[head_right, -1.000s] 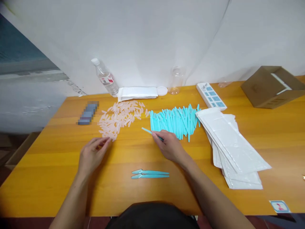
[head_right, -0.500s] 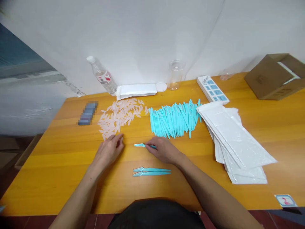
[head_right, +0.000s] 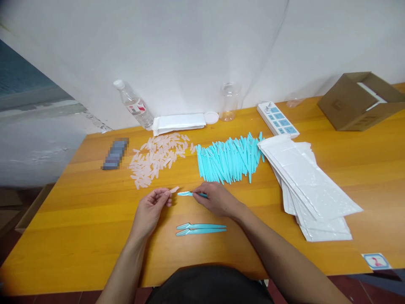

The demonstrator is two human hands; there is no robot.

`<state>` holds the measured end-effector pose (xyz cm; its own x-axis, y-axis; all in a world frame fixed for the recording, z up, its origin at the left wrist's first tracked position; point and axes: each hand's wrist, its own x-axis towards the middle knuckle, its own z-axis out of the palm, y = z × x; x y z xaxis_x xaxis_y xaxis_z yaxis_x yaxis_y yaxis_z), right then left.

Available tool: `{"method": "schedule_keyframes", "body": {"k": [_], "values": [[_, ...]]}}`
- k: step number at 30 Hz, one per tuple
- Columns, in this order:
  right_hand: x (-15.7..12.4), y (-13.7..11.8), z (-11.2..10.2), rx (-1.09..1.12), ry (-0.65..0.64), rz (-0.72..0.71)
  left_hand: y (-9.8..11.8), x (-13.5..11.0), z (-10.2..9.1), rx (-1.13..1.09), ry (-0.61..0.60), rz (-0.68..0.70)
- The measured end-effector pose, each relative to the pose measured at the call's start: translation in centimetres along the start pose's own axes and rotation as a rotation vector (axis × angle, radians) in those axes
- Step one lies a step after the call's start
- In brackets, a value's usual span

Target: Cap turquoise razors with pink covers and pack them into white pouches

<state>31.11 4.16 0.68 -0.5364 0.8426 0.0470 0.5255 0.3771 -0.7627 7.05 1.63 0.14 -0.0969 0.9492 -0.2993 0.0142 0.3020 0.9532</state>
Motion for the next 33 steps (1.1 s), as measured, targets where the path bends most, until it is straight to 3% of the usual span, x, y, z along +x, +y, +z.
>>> {"method": "schedule_keyframes", "body": {"k": [11, 19, 25, 28, 33], "values": [[-0.2, -0.1, -0.4, -0.055, -0.043, -0.034, -1.1, -0.9, 0.8, 0.11, -0.124, 0.021], [-0.4, 0.0, -0.5, -0.027, -0.035, -0.043, -0.8, -1.7, -1.6, 0.143, -0.041, 0.014], [-0.4, -0.6, -0.8, -0.022, -0.075, -0.057, -0.9, -2.1, 0.3, 0.154, -0.087, 0.028], [-0.6, -0.9, -0.8, 0.006, -0.134, -0.075, -0.9, -2.6, 0.8, 0.255, -0.165, 0.07], [-1.2, -1.4, -0.4, -0.031, -0.228, -0.098, -0.5, -4.1, -0.6, 0.593, -0.287, 0.254]]}}
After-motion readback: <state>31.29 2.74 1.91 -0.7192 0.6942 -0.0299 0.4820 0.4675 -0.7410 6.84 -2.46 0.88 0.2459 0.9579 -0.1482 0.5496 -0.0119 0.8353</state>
